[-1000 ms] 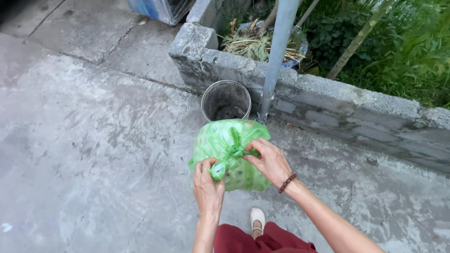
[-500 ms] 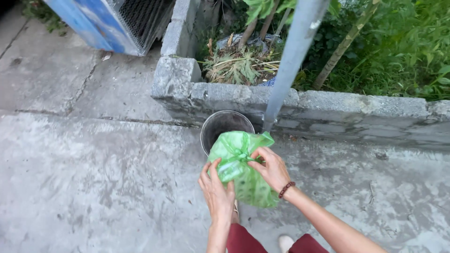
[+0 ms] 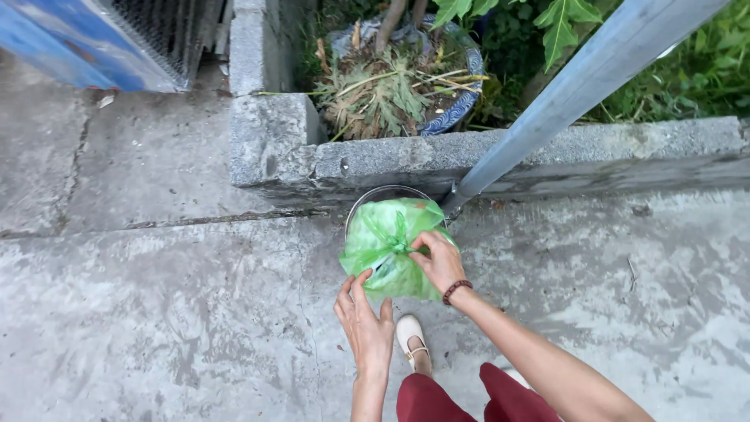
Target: The recorder consolidates waste into a plastic bag, ties it, and carries it outside to a disposal bin.
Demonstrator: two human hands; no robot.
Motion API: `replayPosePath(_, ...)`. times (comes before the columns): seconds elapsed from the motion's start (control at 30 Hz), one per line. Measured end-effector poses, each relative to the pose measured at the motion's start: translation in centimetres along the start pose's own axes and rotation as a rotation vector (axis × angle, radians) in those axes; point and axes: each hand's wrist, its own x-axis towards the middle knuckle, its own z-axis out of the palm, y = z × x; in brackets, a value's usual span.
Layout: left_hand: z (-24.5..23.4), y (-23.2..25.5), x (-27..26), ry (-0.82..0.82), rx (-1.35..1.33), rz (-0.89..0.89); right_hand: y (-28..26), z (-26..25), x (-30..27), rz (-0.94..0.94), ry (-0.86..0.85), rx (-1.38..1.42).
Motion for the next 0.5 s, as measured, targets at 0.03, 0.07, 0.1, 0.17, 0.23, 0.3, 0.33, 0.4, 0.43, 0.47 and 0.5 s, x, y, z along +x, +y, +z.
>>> replayPosePath(0.03,0.2,-0.2,0.6,-0.009,-0.008,-0.007,0.0,0.6,0.7,0.0,0.013,-0.012)
replayPosePath(0.07,0.3,-0.4,1.2,-0.017,-0.016,-0.013,0.0,1.1,1.3,0.0,0.025,-0.023)
replayPosePath(0.1,0.5,-0.5,1.7,-0.027,-0.013,-0.009,0.3,1.6,1.8,0.009,0.032,-0.023)
replayPosePath(0.17,1.0,-0.8,2.6,-0.048,-0.01,-0.002,1.0,2.3,2.6,0.012,0.053,-0.013)
replayPosePath(0.23,1.4,-1.5,3.1,-0.061,-0.005,0.007,2.4,3.1,3.1,0.019,0.065,-0.018)
replayPosePath(0.3,1.5,-1.9,3.7,-0.068,0.0,0.017,3.3,3.5,3.8,0.019,0.077,-0.022)
replayPosePath(0.33,1.5,-1.9,3.9,-0.08,-0.008,0.003,3.5,3.6,4.0,0.028,0.071,-0.013)
replayPosePath(0.4,1.4,-2.0,4.4,-0.096,-0.013,-0.007,3.9,3.8,4.3,0.039,0.071,-0.003)
replayPosePath(0.43,1.4,-1.9,4.6,-0.111,-0.014,-0.028,4.0,3.9,4.5,0.049,0.06,0.01)
replayPosePath(0.47,1.3,-1.9,4.8,-0.125,-0.016,-0.049,4.1,3.9,4.6,0.06,0.048,0.023)
replayPosePath(0.5,1.4,-1.9,5.0,-0.13,-0.016,-0.042,3.9,3.8,4.6,0.062,0.056,0.023)
